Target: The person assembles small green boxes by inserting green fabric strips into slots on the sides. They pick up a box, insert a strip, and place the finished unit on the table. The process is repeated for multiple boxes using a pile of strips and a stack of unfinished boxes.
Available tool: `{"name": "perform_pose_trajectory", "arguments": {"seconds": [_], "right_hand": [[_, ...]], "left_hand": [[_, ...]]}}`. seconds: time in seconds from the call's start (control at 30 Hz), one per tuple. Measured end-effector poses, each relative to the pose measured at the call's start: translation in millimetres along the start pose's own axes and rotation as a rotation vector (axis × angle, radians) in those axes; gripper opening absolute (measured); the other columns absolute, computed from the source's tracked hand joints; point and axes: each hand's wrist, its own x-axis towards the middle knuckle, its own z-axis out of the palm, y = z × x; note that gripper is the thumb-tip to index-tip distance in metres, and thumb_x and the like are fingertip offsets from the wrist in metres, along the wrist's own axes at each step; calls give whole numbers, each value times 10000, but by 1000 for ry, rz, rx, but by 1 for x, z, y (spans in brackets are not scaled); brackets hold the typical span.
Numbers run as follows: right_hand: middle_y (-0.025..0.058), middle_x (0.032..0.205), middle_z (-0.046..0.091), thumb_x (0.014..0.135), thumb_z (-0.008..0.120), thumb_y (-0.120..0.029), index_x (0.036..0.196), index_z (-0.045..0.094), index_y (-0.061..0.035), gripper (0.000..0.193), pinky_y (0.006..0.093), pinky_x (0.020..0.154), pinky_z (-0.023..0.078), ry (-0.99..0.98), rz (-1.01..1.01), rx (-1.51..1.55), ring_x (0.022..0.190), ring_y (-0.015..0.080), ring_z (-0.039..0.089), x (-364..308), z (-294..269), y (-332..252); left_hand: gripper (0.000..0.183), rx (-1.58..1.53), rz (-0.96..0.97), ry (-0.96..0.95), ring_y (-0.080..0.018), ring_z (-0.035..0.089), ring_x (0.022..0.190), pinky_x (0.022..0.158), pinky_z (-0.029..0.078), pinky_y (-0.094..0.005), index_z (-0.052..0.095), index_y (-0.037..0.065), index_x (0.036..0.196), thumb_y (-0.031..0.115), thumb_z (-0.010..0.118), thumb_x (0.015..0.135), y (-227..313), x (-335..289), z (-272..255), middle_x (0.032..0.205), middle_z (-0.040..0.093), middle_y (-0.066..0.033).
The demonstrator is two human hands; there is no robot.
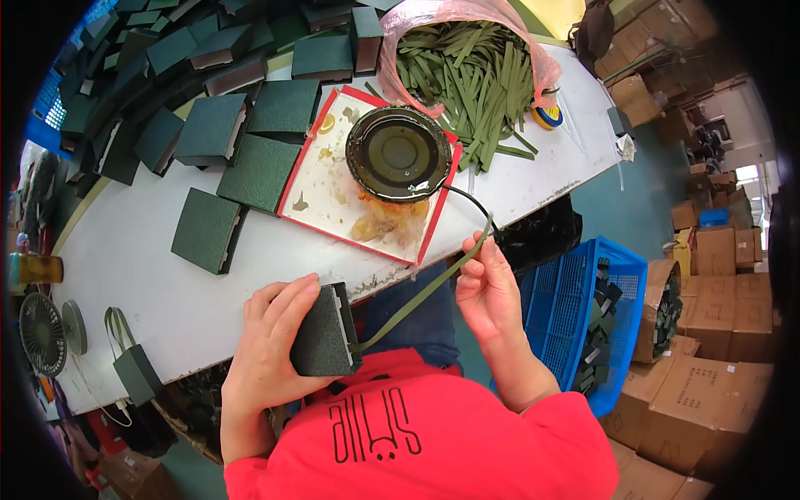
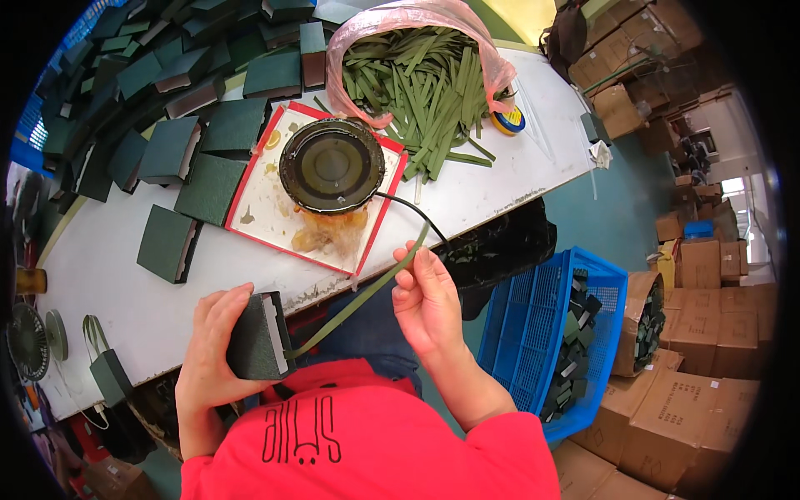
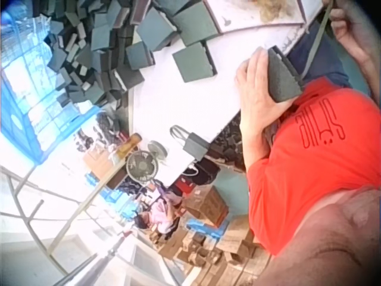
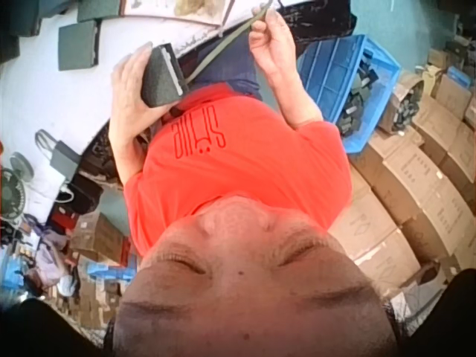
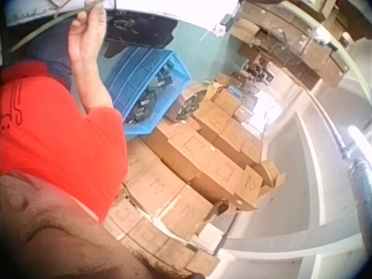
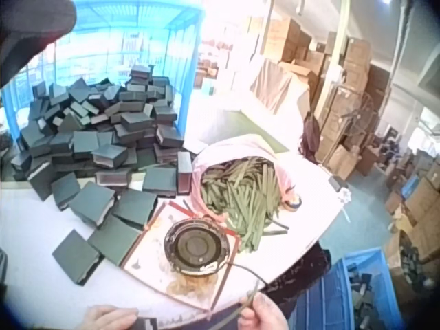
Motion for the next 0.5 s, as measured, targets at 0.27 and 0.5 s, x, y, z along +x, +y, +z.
{"name": "perform_pose_trajectory", "arguments": {"seconds": [0.27, 0.5], "right_hand": [[70, 1033, 701, 1036, 550, -185, 1123, 643, -47, 188, 247, 648, 560, -188, 59, 69, 776, 99, 658, 21, 13, -17], [147, 1125, 689, 1020, 535, -106, 1212, 598, 24, 241, 325, 807, 612, -142, -30, -114, 1072, 251, 698, 17, 50, -13]], "left_hand": [[1061, 29, -10, 4, -392, 500, 1220, 1034, 417, -484, 436, 54, 1441, 204, 912, 504, 1, 2, 0, 1406, 527, -173], [1050, 26, -22, -8, -396, 493, 1231, 1043, 411, -485, 439, 43, 1438, 216, 912, 517, 2, 5, 0, 1411, 525, -169]]}}
